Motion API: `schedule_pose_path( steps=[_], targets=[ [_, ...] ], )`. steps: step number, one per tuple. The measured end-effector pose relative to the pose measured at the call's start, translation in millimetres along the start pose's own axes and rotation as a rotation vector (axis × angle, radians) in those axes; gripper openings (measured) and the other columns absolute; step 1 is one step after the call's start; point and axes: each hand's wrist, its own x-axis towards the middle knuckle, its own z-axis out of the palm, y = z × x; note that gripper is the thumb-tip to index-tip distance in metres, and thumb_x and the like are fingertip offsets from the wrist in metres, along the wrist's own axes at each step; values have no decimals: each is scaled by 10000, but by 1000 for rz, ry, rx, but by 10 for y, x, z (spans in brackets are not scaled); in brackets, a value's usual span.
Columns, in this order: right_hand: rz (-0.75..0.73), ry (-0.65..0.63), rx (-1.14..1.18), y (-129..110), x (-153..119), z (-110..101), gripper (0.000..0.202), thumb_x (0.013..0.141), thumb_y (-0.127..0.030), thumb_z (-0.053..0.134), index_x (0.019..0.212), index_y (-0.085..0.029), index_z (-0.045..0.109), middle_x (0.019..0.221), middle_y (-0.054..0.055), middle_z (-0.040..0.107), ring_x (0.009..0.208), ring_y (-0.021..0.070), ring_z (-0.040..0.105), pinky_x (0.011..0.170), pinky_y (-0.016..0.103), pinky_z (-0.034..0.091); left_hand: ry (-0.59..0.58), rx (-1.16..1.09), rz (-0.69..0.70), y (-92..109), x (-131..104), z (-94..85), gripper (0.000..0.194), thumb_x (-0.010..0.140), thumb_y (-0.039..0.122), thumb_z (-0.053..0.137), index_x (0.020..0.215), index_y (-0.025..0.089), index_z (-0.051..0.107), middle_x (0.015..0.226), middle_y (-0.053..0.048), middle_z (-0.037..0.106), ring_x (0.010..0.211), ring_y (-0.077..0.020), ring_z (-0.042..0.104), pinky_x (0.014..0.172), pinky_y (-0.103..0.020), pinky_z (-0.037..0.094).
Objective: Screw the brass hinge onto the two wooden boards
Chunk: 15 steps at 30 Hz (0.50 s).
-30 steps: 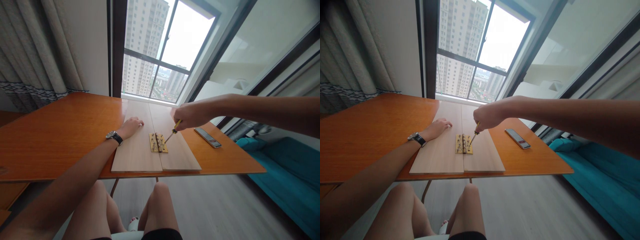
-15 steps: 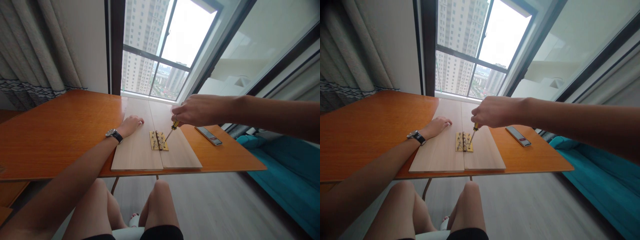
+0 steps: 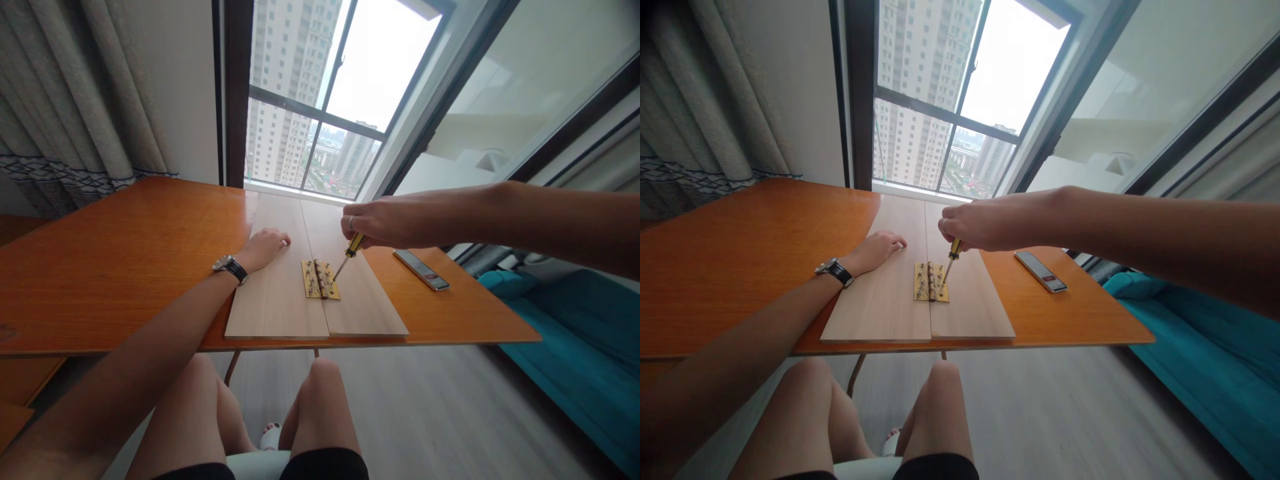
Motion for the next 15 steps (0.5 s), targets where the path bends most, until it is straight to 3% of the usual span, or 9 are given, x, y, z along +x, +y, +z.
schedule_pose_path(
  steps=[4,7,13,15],
  targets=[
    [-105,39,-72,-37,5,-9,229,980,-189,436,1010,-131,656,957,98,616,718,164,542,640,319,421,-3,4,-7,-1,7,9,276,973,228,451,1066,202,709,1059,-70,692,1041,-230,628,958,-329,477],
    [-72,24,-62,-49,27,-37,261,986,-249,453,960,-136,686,911,98,635,690,161,541,621,311,402,-8,12,-8,-4,13,15,279,973,226,449,1072,202,709,1044,-75,688,1039,-236,622,957,-340,477],
    [275,-115,41,-30,53,-23,418,956,-489,468,859,-174,724,706,64,660,623,183,569,575,310,359,-4,4,-2,0,6,7,291,971,217,437,1068,199,711,1046,-76,682,1022,-225,622,951,-329,481],
    [353,-103,70,-46,42,3,413,937,-517,486,972,-173,712,709,70,675,639,204,586,568,311,356,1,-3,-1,2,-1,1,295,973,222,432,1069,199,711,1048,-73,682,1025,-222,622,947,-324,484]
  ],
)
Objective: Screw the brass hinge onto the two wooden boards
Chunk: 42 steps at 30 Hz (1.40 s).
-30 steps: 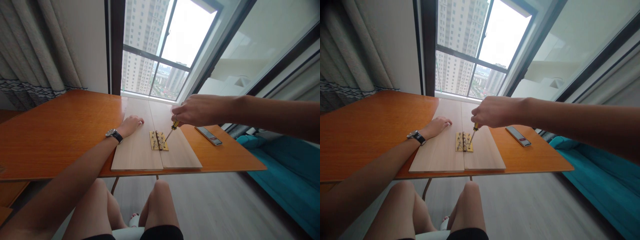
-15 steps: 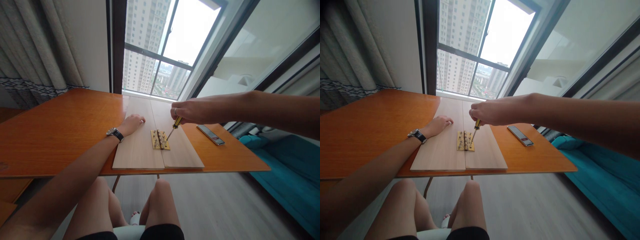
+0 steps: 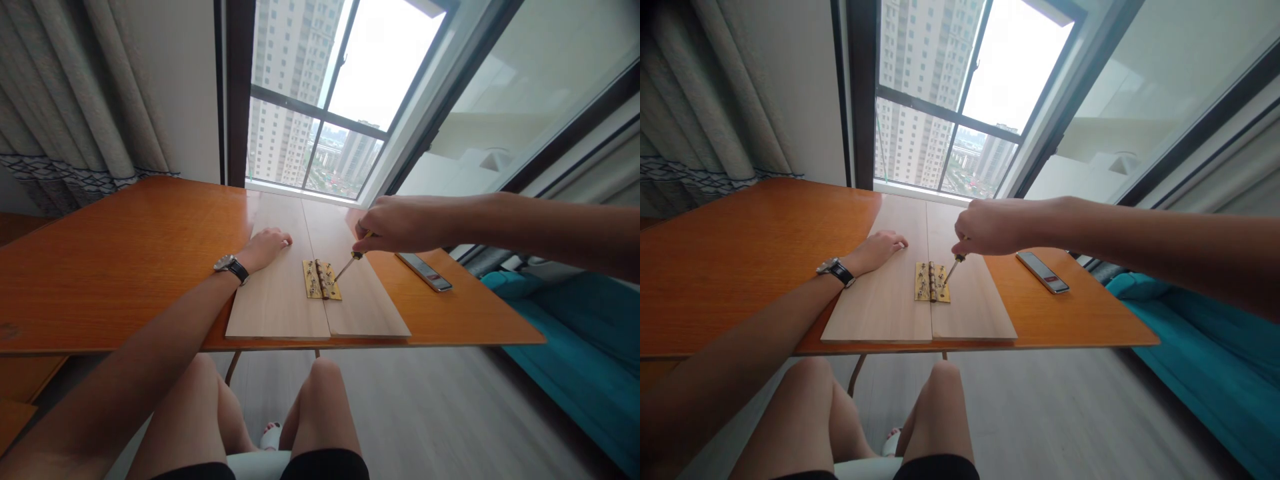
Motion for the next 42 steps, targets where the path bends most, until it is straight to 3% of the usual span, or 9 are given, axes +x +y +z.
schedule_pose_path(
  steps=[4,8,11,15,20,23,26,32,42],
  targets=[
    [-117,76,61,24,-54,59,466,881,-384,606,1287,-166,535,931,102,710,735,223,619,605,310,396,1,-7,6,3,-8,-12,290,975,223,435,1068,200,708,1047,-72,682,1029,-227,624,943,-328,485],
    [-385,126,29,55,-100,62,204,942,-232,494,1064,-136,626,1021,131,653,762,190,604,654,313,427,3,-12,7,9,-5,-17,291,976,220,431,1059,192,709,1061,-80,680,1039,-231,623,949,-334,483],
    [-435,134,-27,43,-117,27,250,983,-242,434,1026,-139,658,952,108,656,723,178,596,627,307,409,1,-9,3,10,-2,-12,277,967,216,447,1051,199,711,1064,-71,680,1031,-222,625,953,-324,481],
    [-358,128,-29,31,-109,17,278,973,-346,482,1012,-178,700,866,78,706,661,171,593,593,296,360,6,5,-11,5,-4,0,276,967,219,445,1065,214,704,1064,-63,678,1027,-222,625,943,-327,484],
    [-19,130,-38,-6,-56,70,461,988,-410,395,748,-172,708,640,73,668,570,171,547,569,312,304,6,25,-12,3,-5,3,276,975,235,442,1064,218,702,1047,-66,678,1014,-225,628,927,-327,489],
    [19,124,24,-17,-44,75,391,949,-486,469,960,-179,712,691,68,690,626,199,582,578,306,329,4,32,-5,3,-4,0,278,976,227,444,1067,217,706,1036,-68,672,1019,-227,627,936,-331,486],
    [-159,149,117,15,-63,75,460,877,-473,607,1233,-182,602,922,96,722,746,220,623,621,307,398,5,35,-13,2,-6,1,286,980,224,440,1090,212,704,1047,-72,658,1008,-224,631,938,-328,487],
    [-476,144,108,75,-76,89,261,951,-263,498,1028,-136,713,974,118,676,751,176,618,672,305,448,6,38,-46,1,-19,5,297,993,238,431,1113,207,701,1102,-83,622,990,-228,644,925,-332,500],
    [113,56,129,-109,5,23,292,864,-436,607,812,-179,734,677,60,686,640,189,602,580,306,403,4,42,-47,-7,-5,10,290,977,212,441,1083,212,711,1023,-81,653,986,-228,643,922,-329,499]
  ],
)
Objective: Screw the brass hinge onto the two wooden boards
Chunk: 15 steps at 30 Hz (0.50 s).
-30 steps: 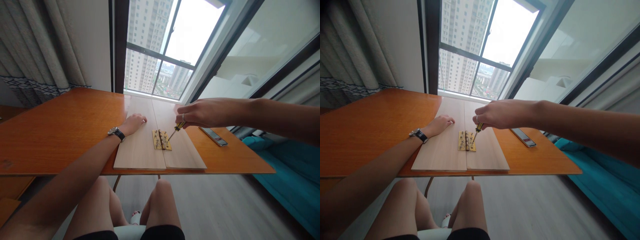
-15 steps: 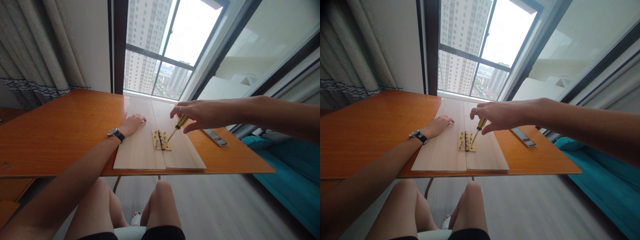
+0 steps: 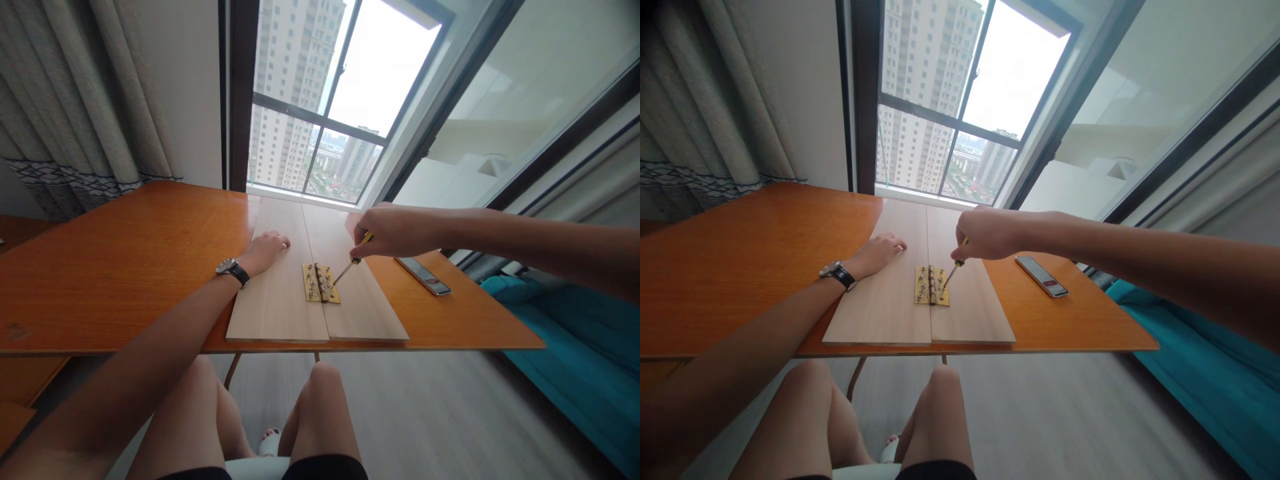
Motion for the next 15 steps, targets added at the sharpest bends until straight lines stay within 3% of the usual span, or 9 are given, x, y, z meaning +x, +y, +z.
schedule_pose_path(
  steps=[4,9,13,15],
  targets=[
    [-127,32,9,36,-27,8,356,841,-371,634,1133,-169,616,836,72,695,682,191,591,600,305,412,7,-11,2,-11,5,12,298,982,220,428,1078,213,709,1036,-78,663,1011,-228,635,920,-325,498],
    [-383,56,-91,108,-95,-8,117,899,-217,558,923,-142,645,954,114,656,759,183,605,640,298,413,8,-18,3,-22,11,27,302,986,216,417,1080,211,704,1069,-73,663,1035,-224,630,943,-329,488],
    [-468,106,-251,116,-149,3,241,978,-254,468,979,-132,676,912,109,667,697,175,602,603,303,370,3,-13,4,-26,15,37,292,982,218,428,1089,220,699,1093,-68,659,1045,-228,629,944,-334,489],
    [-442,90,-312,103,-162,20,298,996,-304,447,979,-142,696,852,95,682,646,170,592,585,305,347,-1,-6,7,-24,14,36,292,981,222,429,1095,223,698,1096,-67,657,1046,-230,627,939,-336,491]
  ],
)
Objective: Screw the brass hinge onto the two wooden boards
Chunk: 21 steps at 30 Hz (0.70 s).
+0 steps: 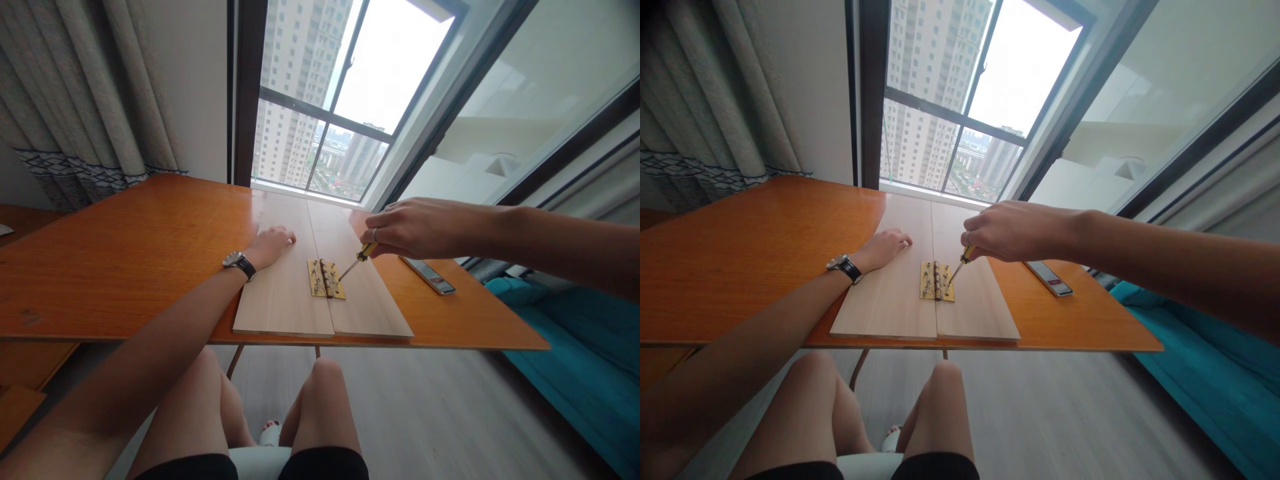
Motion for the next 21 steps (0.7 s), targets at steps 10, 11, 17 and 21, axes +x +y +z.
schedule_pose_path(
  steps=[10,11,17,21],
  targets=[
    [142,-56,166,-42,95,-33,364,904,-330,623,1212,-138,599,866,87,690,683,190,612,558,284,369,-6,30,7,9,-4,-11,306,985,231,413,1103,227,696,1096,-66,664,1047,-227,625,942,-335,489],
    [81,-38,177,-35,89,-33,305,906,-266,612,1174,-120,608,934,108,681,720,186,617,579,283,389,-7,33,6,9,-4,-10,306,986,233,414,1105,229,696,1099,-65,663,1051,-228,624,944,-336,489],
    [-44,-16,79,-31,90,-79,195,960,-208,498,968,-142,681,930,92,655,615,128,559,545,272,344,-25,46,-2,25,-12,-25,310,994,241,407,1122,233,689,1127,-68,653,1061,-232,623,935,-341,493],
    [116,-77,140,-14,145,-101,260,937,-373,549,909,-179,719,797,60,674,606,149,565,542,279,334,-40,57,-14,47,-19,-42,300,993,247,419,1128,236,686,1127,-68,656,1054,-231,626,922,-330,496]
  ],
)
